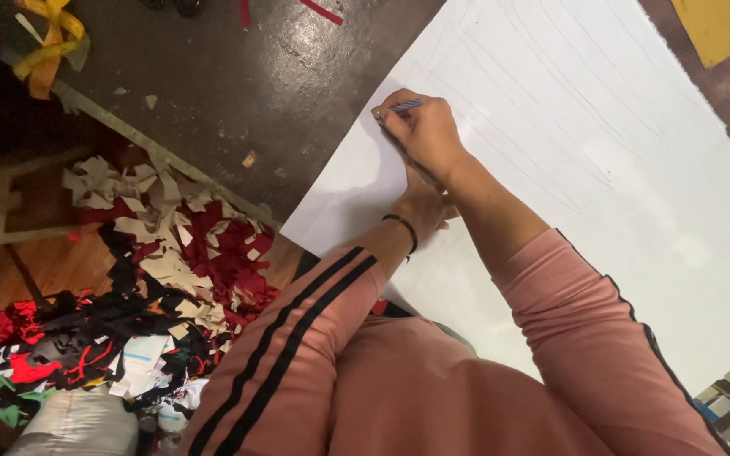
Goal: The person uses a curved wooden ruler and a pen to draw a series of parallel curved lines on a large white sheet of paper. They repeatedly reposition the ruler to create a consistent pattern across the surface.
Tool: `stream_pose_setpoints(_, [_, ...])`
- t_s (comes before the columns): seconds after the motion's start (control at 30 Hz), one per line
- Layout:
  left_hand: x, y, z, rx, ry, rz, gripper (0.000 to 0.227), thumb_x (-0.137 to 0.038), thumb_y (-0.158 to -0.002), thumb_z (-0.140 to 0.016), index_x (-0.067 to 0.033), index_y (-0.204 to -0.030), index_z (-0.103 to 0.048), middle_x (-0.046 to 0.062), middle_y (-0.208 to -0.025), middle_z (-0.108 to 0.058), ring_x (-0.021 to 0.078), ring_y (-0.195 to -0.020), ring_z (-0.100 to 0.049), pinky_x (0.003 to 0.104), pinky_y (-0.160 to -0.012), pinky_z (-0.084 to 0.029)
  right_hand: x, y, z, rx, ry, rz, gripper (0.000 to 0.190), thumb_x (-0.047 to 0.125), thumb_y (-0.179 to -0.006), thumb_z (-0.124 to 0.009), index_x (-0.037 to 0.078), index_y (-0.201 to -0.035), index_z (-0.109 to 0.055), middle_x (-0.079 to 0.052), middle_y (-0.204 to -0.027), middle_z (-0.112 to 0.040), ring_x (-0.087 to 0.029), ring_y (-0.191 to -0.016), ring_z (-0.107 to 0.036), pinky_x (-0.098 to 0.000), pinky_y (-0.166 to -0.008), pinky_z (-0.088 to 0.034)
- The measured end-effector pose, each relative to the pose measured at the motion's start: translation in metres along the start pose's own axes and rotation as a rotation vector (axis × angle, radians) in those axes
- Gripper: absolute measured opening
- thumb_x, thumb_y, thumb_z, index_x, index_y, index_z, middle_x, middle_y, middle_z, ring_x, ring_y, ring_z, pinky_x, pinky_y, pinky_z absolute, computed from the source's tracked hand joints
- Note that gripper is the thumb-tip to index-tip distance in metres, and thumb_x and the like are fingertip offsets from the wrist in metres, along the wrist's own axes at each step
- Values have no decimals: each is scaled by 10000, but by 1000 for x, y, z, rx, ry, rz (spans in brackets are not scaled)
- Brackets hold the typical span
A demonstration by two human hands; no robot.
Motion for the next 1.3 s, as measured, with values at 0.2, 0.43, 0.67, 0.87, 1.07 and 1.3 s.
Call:
stream_pose_setpoints(0.2, [6, -2, 12, 41, -29, 1, 471, -461, -1106, -357, -397, -1572, -324, -72, -1646, -219, 304, -1512, -220, 861, -950, -359, -5, -4, 0, -3, -60, -45, 83, 178, -999, -676, 123, -1034, -728, -91, -888, -783, -300, -899, -762, -401, -833, -590])
stream_pose_setpoints(0.43, [7, -5, 5, 57, 18, -13, 462, -432, -1116, -342, -393, -1576, -310, -43, -1670, -198, 337, -1524, -180, 911, -939, -292, -5, -4, -1, -7, -98, -81, 75, 194, -1010, -665, 152, -1026, -724, -53, -889, -789, -252, -904, -766, -378, -843, -594])
stream_pose_setpoints(0.67, [8, 6, 15, -1, 66, 29, 416, -448, -1104, -349, -442, -1519, -384, -113, -1632, -276, 257, -1483, -224, 833, -988, -289, 2, -5, 1, -21, -83, -44, 68, 156, -1001, -677, 109, -1019, -722, -96, -898, -789, -291, -920, -766, -404, -855, -600])
stream_pose_setpoints(0.87, [12, 21, 31, 14, 22, 29, 430, -458, -1114, -326, -412, -1538, -381, -75, -1649, -251, 252, -1499, -219, 851, -996, -293, -9, -7, 5, -39, -54, -11, 72, 149, -989, -691, 100, -1029, -724, -119, -916, -786, -317, -944, -762, -420, -860, -600])
stream_pose_setpoints(1.07, [9, 13, 29, 65, -12, 15, 502, -427, -1109, -401, -387, -1592, -269, -53, -1685, -102, 305, -1529, -125, 915, -991, -278, -29, -6, 3, -60, 3, 1, 83, 169, -968, -718, 159, -1045, -746, -69, -949, -782, -273, -964, -742, -390, -870, -590])
stream_pose_setpoints(1.3, [9, 13, 33, 83, -80, 0, 557, -426, -1115, -396, -367, -1628, -185, -13, -1684, -58, 341, -1542, -15, 918, -976, -288, -6, 8, 30, -78, 139, 141, 109, 130, -936, -778, 149, -1042, -798, -99, -961, -760, -321, -996, -689, -418, -912, -565])
Point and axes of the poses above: each hand's wrist, its own y-axis away from the middle knuckle, its own z-axis out of the back of the hand, x = y × z, the point moved 5 cm from there along -y, towards the middle knuckle
